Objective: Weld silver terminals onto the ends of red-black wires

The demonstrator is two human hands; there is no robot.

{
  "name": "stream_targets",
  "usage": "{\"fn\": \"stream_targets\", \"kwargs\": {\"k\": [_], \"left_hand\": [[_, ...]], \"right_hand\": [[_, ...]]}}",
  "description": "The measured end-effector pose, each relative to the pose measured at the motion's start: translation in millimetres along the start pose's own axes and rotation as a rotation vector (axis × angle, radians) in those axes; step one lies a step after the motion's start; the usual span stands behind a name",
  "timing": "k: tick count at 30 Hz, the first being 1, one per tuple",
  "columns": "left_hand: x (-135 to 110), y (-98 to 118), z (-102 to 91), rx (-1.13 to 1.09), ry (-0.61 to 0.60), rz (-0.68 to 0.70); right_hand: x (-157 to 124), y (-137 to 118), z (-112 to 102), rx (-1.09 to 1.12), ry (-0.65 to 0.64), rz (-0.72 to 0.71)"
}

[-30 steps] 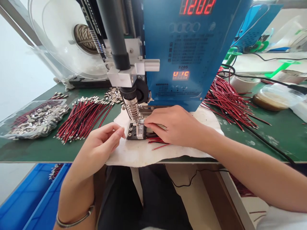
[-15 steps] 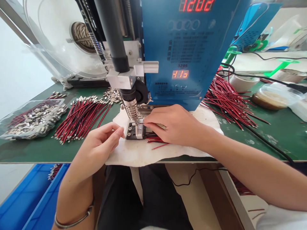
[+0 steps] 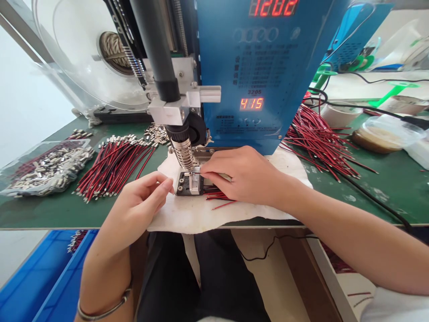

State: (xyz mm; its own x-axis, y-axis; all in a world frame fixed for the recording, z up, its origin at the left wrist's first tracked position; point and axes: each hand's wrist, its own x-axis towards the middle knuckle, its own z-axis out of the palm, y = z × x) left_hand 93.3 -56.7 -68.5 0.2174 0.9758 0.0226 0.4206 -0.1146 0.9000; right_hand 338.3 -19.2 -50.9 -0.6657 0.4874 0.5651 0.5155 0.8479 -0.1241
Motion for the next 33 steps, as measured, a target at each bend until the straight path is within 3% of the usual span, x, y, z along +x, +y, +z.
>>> {"fn": "stream_targets", "kwargs": {"k": [25,30,33], "left_hand": [[1,-1,-1.0,0.005,0.02,0.005],[-8,1,1.2,0.037,0.08,0.142],[-24,8,12.4,0.01,0.076,0.245]], "right_hand": [[0,-9,-4,-0.014,0.081,0.063],[5,-32,-20,0.09,0.109,0.058],[10,-57,-26,0.23,0.151,0.171]]}}
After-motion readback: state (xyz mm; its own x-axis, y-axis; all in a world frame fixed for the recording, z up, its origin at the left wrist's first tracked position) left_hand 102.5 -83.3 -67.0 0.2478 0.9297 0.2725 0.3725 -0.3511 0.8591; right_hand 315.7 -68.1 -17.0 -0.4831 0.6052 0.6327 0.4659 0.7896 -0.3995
